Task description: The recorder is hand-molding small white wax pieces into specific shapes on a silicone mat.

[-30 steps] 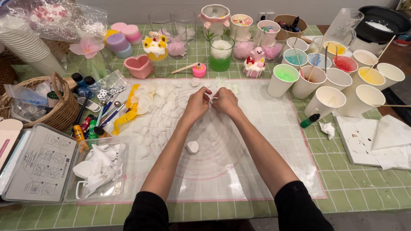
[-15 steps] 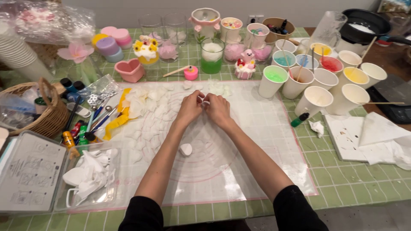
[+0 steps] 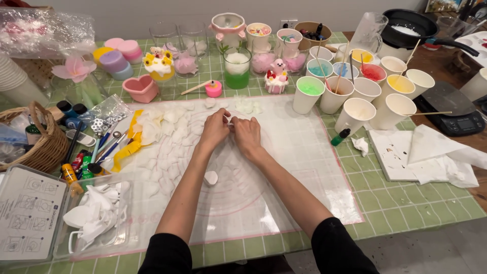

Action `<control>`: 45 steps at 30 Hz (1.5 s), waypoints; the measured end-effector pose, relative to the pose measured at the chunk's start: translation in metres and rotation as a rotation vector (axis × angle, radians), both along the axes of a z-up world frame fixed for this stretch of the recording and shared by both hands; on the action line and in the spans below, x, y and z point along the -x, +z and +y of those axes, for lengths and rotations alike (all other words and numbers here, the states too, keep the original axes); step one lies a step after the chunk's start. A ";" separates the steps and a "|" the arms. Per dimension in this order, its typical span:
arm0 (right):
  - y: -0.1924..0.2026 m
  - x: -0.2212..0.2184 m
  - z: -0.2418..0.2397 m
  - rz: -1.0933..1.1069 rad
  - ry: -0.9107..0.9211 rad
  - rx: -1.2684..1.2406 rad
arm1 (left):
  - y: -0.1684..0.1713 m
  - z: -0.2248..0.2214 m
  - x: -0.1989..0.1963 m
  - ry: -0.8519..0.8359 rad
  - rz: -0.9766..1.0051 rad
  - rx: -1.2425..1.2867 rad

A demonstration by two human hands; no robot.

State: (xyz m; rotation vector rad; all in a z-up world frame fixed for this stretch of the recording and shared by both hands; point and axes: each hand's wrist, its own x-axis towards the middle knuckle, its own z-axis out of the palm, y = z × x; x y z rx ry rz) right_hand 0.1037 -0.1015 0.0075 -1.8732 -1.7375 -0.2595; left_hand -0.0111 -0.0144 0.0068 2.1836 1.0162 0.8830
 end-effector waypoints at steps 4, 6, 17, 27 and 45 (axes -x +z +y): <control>-0.004 -0.004 0.001 -0.005 0.027 -0.043 | 0.000 0.002 -0.003 0.006 0.005 0.017; 0.001 -0.002 -0.001 0.037 0.048 -0.037 | -0.003 0.002 -0.003 0.013 0.006 0.016; 0.012 -0.037 -0.014 1.553 0.250 0.049 | 0.012 -0.007 0.010 0.020 -0.250 0.112; 0.041 -0.019 -0.080 1.473 0.330 0.024 | 0.052 -0.075 0.020 -0.292 -0.634 0.378; 0.028 -0.004 -0.094 1.280 0.337 -0.034 | 0.049 -0.115 0.026 -0.058 -0.653 0.204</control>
